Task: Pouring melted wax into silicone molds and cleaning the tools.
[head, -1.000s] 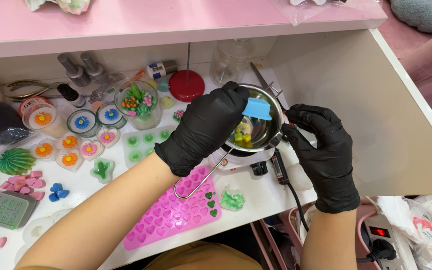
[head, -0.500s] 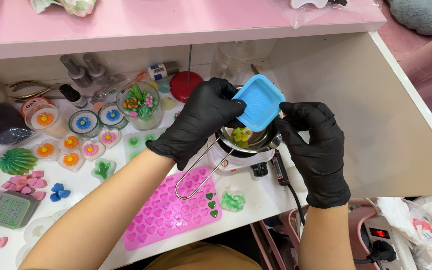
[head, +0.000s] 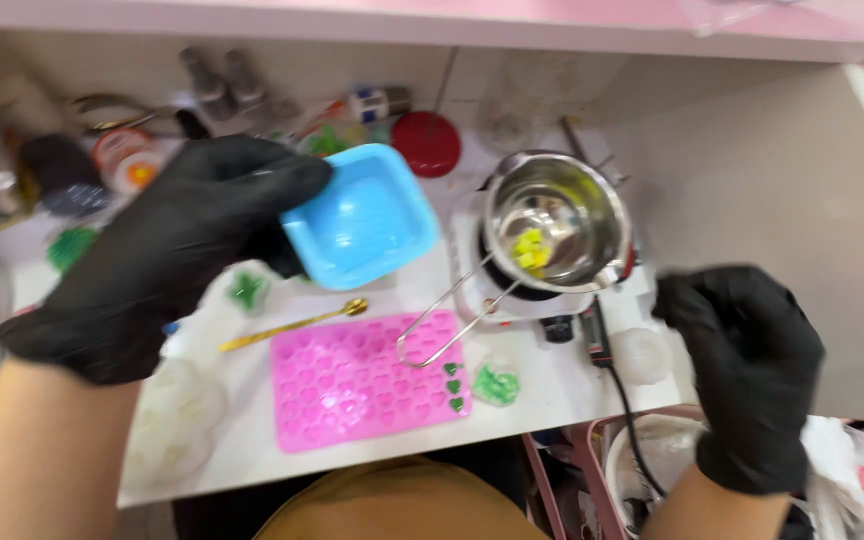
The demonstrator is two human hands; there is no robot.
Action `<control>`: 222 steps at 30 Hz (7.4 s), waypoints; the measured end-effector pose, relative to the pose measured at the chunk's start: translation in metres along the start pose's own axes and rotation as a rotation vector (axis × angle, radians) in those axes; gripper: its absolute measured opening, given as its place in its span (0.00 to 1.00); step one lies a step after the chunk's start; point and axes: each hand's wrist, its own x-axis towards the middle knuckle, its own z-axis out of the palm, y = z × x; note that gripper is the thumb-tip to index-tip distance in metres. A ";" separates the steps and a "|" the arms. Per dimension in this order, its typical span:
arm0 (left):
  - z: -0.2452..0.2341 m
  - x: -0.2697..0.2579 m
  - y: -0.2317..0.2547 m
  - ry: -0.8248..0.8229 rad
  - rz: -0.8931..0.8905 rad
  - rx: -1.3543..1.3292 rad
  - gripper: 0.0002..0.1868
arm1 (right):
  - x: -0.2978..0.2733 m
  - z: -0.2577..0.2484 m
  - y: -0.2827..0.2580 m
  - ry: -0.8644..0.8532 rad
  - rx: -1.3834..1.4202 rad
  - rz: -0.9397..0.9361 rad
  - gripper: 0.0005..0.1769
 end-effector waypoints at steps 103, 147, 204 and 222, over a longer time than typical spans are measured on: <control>-0.196 -0.180 -0.172 0.852 0.468 1.046 0.16 | -0.082 0.295 -0.068 -0.553 0.423 0.812 0.30; -0.209 -0.101 -0.199 0.338 0.147 0.990 0.11 | -0.075 0.361 -0.109 -0.746 0.511 0.803 0.27; -0.207 -0.091 -0.221 0.262 0.284 1.044 0.26 | -0.065 0.358 -0.112 -0.700 0.563 0.834 0.23; -0.201 -0.092 -0.205 0.282 0.195 1.037 0.05 | -0.067 0.357 -0.123 -0.731 0.592 0.843 0.20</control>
